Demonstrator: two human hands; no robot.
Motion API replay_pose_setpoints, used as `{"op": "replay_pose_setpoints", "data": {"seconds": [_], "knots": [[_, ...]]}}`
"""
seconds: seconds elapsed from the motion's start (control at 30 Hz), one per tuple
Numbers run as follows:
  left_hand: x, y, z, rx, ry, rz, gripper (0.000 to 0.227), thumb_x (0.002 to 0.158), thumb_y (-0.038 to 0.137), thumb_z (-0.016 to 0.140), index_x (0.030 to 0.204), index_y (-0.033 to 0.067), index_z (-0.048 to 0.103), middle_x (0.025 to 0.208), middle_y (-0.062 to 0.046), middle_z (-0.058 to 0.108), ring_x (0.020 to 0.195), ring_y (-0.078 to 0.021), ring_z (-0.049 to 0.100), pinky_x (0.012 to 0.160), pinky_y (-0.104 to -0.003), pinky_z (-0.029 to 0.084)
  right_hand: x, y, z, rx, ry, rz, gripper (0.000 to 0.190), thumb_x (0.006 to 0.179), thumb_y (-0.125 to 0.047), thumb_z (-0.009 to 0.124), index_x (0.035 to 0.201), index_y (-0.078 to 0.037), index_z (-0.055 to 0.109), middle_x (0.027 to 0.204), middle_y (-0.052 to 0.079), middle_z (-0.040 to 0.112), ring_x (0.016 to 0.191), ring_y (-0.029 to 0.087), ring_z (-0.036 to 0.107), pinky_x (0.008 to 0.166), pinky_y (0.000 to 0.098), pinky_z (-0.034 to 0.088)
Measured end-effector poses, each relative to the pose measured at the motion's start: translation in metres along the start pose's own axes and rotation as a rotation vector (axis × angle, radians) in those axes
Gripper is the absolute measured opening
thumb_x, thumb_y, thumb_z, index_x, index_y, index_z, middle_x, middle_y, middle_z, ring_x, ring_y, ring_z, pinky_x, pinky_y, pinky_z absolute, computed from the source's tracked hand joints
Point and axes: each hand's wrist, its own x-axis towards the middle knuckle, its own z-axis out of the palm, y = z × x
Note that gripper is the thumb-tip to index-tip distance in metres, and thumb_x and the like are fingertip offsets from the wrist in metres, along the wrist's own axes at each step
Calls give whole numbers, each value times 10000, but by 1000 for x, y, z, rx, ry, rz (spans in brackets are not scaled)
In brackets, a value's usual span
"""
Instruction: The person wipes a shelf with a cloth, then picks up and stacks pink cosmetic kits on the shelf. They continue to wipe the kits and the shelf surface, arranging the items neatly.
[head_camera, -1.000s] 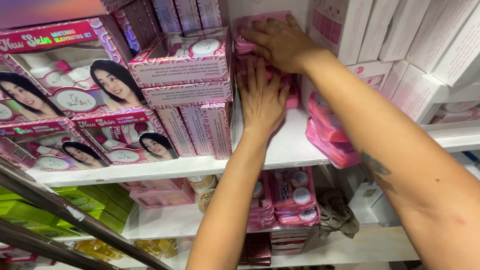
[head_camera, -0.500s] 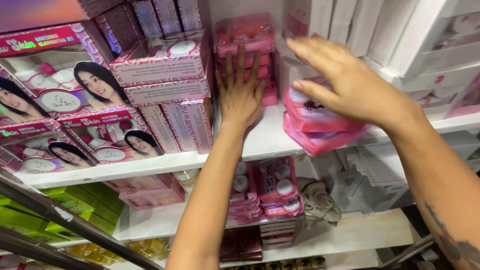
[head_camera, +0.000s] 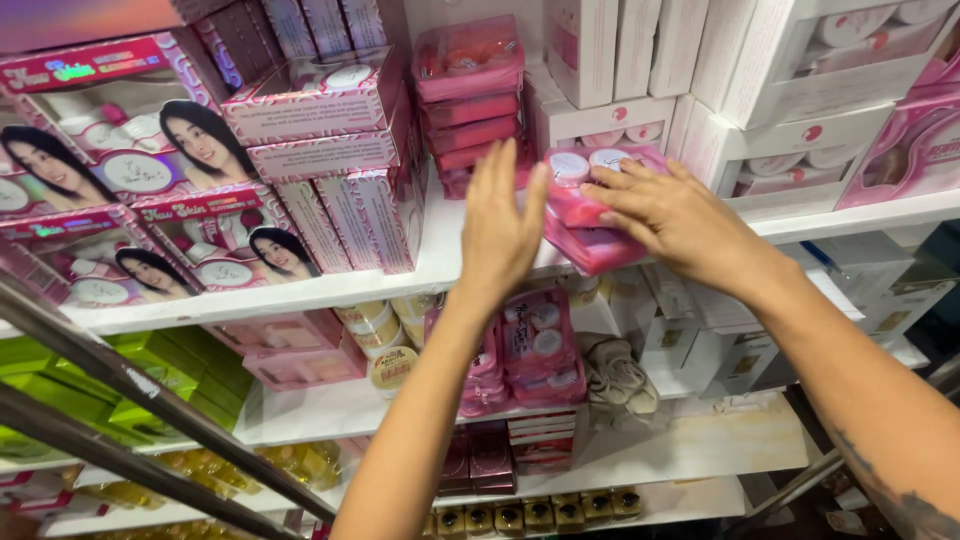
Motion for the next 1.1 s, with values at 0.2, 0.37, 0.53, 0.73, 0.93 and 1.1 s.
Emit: {"op": "replay_pose_setpoints", "data": {"seconds": [0.2, 0.37, 0.53, 0.73, 0.93, 1.1], "knots": [[-58, 73, -1, 135, -56, 80, 1059, 821, 612, 693, 1468, -147, 338, 1499, -381, 377, 1385, -494, 402, 1094, -562, 323, -25, 5, -13, 234, 49, 151, 389, 1036, -398, 550, 1408, -302, 616, 1571, 16, 546, 1505, 253, 460, 1261, 596, 235], [-66, 41, 23, 183, -36, 141, 860, 840, 436, 784, 1418, -104, 446, 1457, -337, 501, 1261, -444, 582, 1031, -486, 485, -36, -22, -30, -10, 69, -1, 735, 863, -481, 683, 1525, -233, 482, 1550, 147, 463, 1454, 384, 377, 1155, 643, 240], [-65, 36, 9, 110, 34, 195, 575, 904, 370, 788, 1325, 21, 610, 1326, -199, 681, 1109, -373, 706, 893, -418, 588, -39, -14, -19, -131, 165, -67, 902, 725, -374, 811, 1532, -186, 453, 1511, 174, 495, 1400, 421, 450, 1145, 586, 352], [-53, 24, -23, 156, 25, 71, 538, 876, 471, 768, 1164, 22, 696, 1102, -173, 740, 952, -365, 721, 781, -447, 576, -21, -9, -31, -165, 101, -114, 881, 653, -270, 874, 1459, -219, 523, 1418, 115, 583, 1293, 361, 557, 1066, 484, 464], [-42, -8, -14, 130, 74, 51, 371, 967, 336, 672, 1158, 21, 708, 1150, -187, 736, 990, -376, 702, 862, -459, 558, -15, -13, -25, -130, 131, -182, 880, 699, -277, 897, 1487, -188, 515, 1370, 154, 604, 1212, 371, 600, 1020, 471, 493], [-36, -21, -4, 30, 62, 1, 402, 973, 202, 624, 1316, -8, 614, 1249, -228, 674, 1117, -408, 639, 996, -468, 496, 0, -44, -24, -482, 278, -187, 977, 526, -349, 880, 1440, -194, 573, 1255, 135, 654, 1118, 325, 670, 928, 459, 543]]}}
